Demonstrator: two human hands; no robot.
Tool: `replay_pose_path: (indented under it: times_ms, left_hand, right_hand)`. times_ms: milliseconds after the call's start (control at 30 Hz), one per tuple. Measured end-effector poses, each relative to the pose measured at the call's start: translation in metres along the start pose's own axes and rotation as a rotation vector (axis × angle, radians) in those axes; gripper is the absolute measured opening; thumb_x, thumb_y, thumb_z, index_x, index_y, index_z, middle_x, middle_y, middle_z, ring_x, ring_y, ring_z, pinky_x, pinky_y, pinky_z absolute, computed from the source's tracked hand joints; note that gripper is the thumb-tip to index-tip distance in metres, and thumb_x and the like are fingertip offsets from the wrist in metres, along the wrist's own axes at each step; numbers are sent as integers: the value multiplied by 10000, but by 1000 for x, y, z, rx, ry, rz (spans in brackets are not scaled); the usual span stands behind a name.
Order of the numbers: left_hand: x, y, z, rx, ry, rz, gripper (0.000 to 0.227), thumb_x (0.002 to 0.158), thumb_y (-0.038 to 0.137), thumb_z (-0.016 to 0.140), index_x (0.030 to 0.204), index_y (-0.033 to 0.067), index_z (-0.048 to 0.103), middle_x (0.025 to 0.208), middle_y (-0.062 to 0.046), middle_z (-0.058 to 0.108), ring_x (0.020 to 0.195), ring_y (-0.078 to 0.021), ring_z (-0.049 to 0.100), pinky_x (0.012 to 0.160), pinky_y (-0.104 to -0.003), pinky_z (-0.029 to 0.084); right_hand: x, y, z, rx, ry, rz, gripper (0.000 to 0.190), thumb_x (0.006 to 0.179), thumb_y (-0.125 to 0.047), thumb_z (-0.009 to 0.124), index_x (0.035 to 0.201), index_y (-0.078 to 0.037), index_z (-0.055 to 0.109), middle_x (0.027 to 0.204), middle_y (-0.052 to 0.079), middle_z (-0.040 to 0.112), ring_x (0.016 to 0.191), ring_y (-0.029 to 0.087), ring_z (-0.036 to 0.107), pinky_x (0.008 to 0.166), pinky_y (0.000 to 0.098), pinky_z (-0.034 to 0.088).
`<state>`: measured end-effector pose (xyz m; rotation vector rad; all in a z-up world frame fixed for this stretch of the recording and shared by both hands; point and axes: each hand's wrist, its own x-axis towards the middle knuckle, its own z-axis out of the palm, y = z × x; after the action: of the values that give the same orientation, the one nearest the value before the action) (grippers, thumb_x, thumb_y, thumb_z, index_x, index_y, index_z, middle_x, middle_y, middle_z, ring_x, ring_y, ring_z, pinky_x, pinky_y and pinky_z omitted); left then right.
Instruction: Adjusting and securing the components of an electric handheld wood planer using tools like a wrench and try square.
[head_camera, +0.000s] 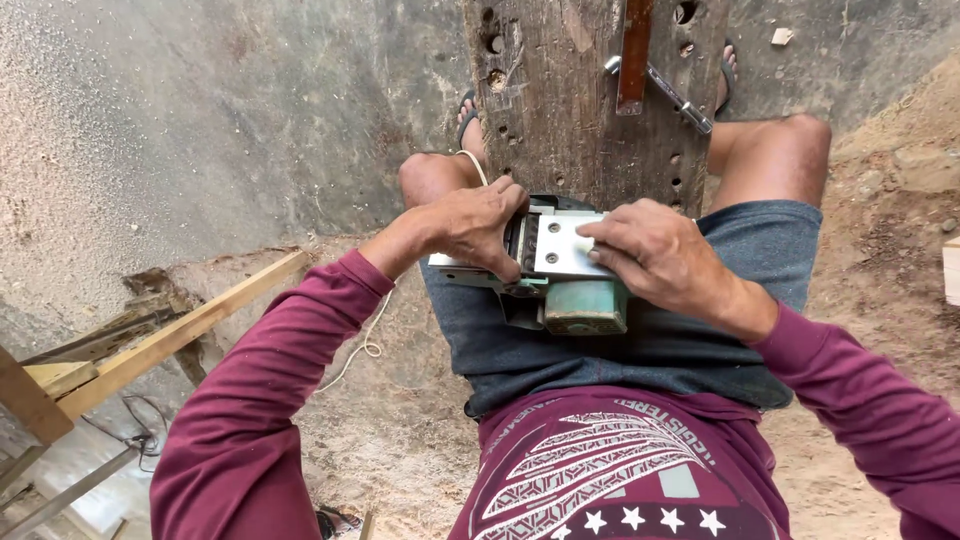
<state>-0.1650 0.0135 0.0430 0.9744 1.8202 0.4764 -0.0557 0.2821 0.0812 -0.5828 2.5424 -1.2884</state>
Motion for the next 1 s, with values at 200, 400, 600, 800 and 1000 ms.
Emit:
replay_pose_path:
  times_ms: [200,400,600,800,1000]
  left_hand:
    - [0,-4,4,-3,22,20,911,550,511,845,1184,-55,519,1118,-203,531,1045,-394,599,896,-437,517]
    - [-1,6,-8,6,-62,-43,928,556,514,839,1201,-59,498,1126,-196,517,1031,-393,598,880,-444,521]
    - [-25,18,-17,-79,25,-68,1000,617,483,832,1354,-59,428,1254,-210,514,1130,-379,559,909,-486,495]
    - [-82,57,51,108,634,101,598,820,427,808,1284,88,644,1331,-122,600,1234,-305,564,1029,-492,427]
    - [-83,47,81,174,880,116,454,874,388,790,1209,112,658,1268,-112,579,1244,-314,557,1067,-497,416]
  right_hand:
    - [2,1,1,-9,-24,10,254,901,-183,726,1131,-79,748,986,90,711,884,288,657,790,417,532]
    - [8,6,2,15,-63,33,249,909,-188,721,1127,-70,748,966,90,703,880,282,660,790,419,526]
    - [11,5,13,42,-68,47,173,897,-216,737,1010,-85,745,954,75,705,893,279,666,801,416,527]
    - [34,-11,36,-5,-102,71,177,899,-228,728,1026,-117,782,893,98,646,854,303,658,755,430,521]
    - [51,-23,39,-16,-173,57,213,894,-219,728,1061,-102,789,881,123,642,814,317,663,692,437,527]
